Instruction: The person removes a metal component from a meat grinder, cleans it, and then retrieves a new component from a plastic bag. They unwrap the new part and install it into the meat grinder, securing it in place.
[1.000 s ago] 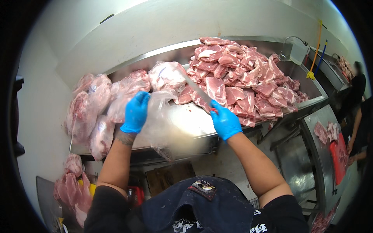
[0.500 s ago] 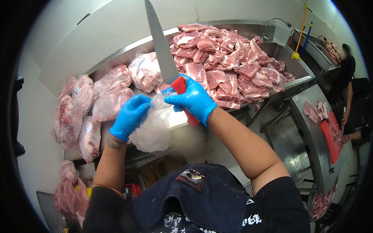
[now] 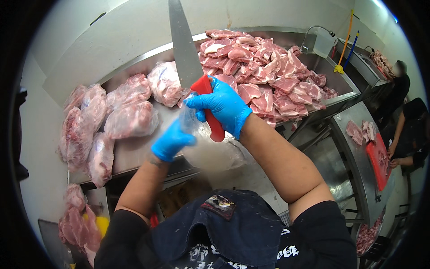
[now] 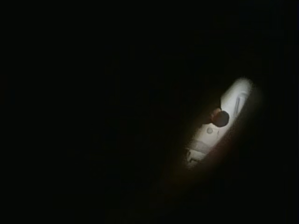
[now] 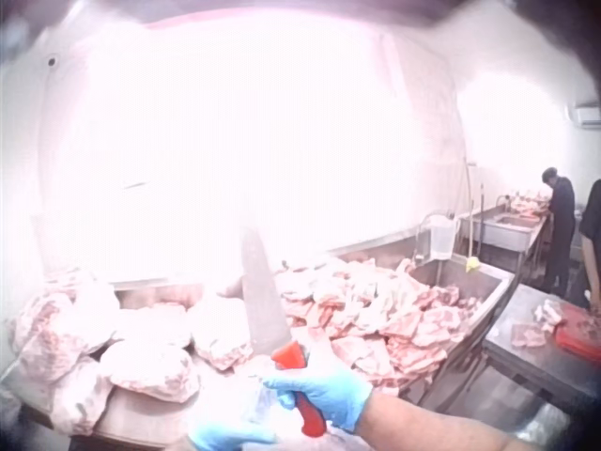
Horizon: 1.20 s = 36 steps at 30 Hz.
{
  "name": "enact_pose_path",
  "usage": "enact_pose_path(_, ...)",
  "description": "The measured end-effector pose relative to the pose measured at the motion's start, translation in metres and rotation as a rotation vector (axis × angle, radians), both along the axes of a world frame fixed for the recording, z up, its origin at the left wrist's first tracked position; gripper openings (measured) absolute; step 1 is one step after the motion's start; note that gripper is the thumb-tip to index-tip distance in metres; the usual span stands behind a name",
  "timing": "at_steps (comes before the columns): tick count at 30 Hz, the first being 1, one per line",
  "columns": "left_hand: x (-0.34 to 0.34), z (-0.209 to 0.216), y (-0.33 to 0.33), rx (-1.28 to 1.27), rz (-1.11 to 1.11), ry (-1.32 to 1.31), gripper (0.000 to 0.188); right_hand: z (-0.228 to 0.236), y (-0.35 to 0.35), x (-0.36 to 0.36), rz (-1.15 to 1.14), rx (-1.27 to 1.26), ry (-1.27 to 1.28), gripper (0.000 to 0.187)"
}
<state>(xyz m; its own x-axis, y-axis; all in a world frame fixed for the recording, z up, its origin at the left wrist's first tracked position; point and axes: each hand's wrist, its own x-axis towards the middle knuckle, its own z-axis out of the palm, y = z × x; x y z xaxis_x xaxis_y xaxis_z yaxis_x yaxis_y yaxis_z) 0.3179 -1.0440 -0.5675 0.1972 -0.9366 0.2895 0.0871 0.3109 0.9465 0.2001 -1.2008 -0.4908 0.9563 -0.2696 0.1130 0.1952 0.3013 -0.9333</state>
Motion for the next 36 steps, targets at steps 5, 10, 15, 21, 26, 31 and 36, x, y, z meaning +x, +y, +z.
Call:
enact_pose_path(5, -0.045, -0.013, -0.019, 0.369, -0.077, 0.143, 0.054, -0.004, -0.035, -0.015, -0.303, -0.12, -0.047, 0.035)
enact_pose_path(10, -0.013, -0.027, -0.004, 0.527, 0.047, -0.093, 0.028, -0.054, -0.082, -0.063, -0.508, -0.174, 0.066, 0.036)
enact_pose_path(15, -0.024, -0.057, -0.011, 0.668, -0.138, -0.031, 0.035, -0.12, -0.082, -0.132, -0.567, -0.071, 0.167, 0.033)
enact_pose_path(21, -0.067, -0.078, -0.066, 0.762, -0.32, -0.292, 0.036, -0.18, -0.078, -0.24, -0.79, -0.2, 0.357, 0.047)
enact_pose_path(26, -0.102, -0.102, -0.13, 0.735, -0.402, -0.482, 0.031, -0.21, -0.053, -0.346, -0.959, -0.371, 0.706, 0.066)
enact_pose_path(31, -0.149, -0.122, -0.195, 0.718, -0.436, -0.512, 0.029, -0.233, -0.025, -0.452, -1.119, -0.148, 0.939, 0.061)
enact_pose_path(36, -0.208, -0.141, -0.257, 0.669, -0.399, -0.446, 0.024, -0.253, -0.023, -0.545, -1.171, -0.072, 1.019, 0.062)
